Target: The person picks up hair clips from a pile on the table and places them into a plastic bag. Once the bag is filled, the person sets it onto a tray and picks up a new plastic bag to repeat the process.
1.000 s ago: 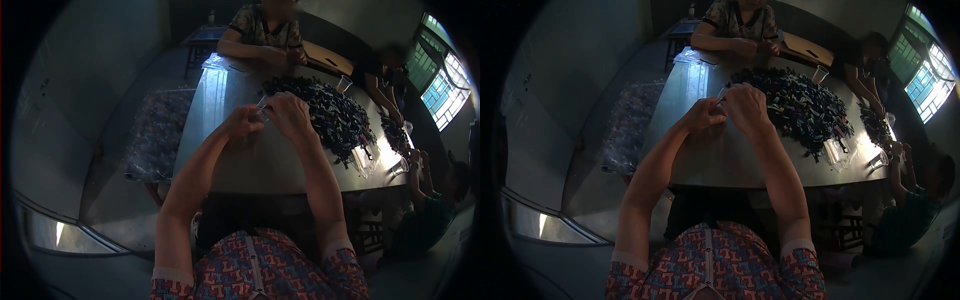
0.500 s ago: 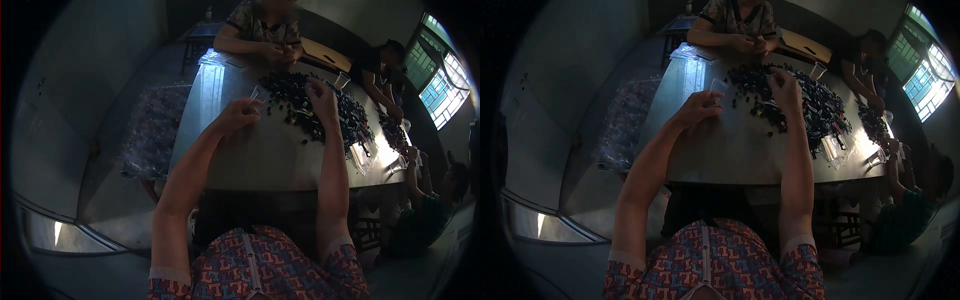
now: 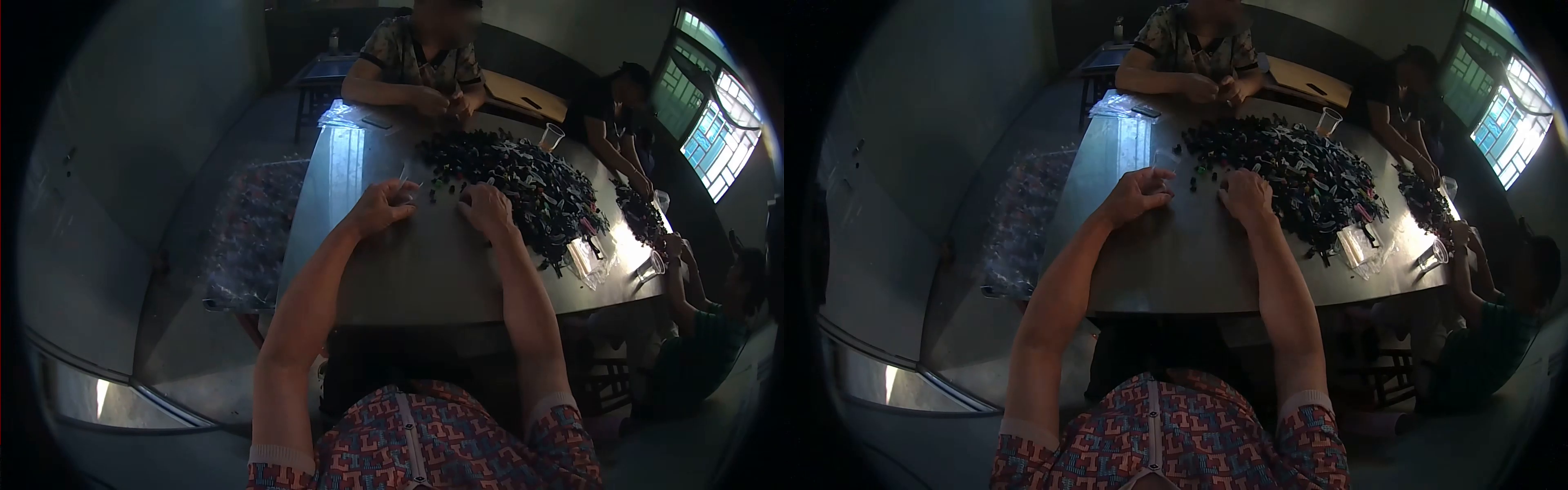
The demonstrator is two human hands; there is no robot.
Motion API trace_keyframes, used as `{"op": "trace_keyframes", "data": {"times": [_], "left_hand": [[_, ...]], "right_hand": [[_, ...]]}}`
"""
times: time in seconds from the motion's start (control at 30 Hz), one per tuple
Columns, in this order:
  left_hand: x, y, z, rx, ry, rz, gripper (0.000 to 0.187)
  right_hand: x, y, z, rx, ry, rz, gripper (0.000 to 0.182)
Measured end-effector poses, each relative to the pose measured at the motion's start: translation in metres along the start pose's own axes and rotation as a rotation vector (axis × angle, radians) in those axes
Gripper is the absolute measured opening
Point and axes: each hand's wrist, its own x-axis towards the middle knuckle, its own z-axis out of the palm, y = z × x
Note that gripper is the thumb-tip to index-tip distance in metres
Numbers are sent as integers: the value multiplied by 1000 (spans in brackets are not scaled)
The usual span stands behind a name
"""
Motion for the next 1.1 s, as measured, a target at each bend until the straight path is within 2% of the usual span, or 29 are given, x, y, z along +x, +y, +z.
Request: {"op": "trace_keyframes", "data": {"times": [0.13,0.33,0.53,0.6,0.63,0.7,0.83,0.9,1.1], "left_hand": [[0,3,1,-14,4,-21,42],[-1,7,1,9,-5,-31,41],[-1,7,1,21,-9,-14,41],[-3,5,-1,-40,-25,-11,42],[-3,5,-1,-98,-46,-4,42],[-4,7,3,-74,-34,-6,42],[-2,2,3,-90,-16,4,47],[-1,-1,2,-56,-5,20,46],[2,-7,3,-59,6,61,46]], "right_hand": [[1,10,9,47,70,-58,15],[1,17,11,242,70,8,16],[4,6,-3,485,193,106,19],[9,-2,-10,846,207,5,18],[8,-11,-20,846,203,6,18],[5,-41,-42,1038,197,-179,17],[3,-78,-50,990,167,-229,18],[0,-89,-50,745,274,-323,20],[-1,-93,-36,751,361,-282,19]]}}
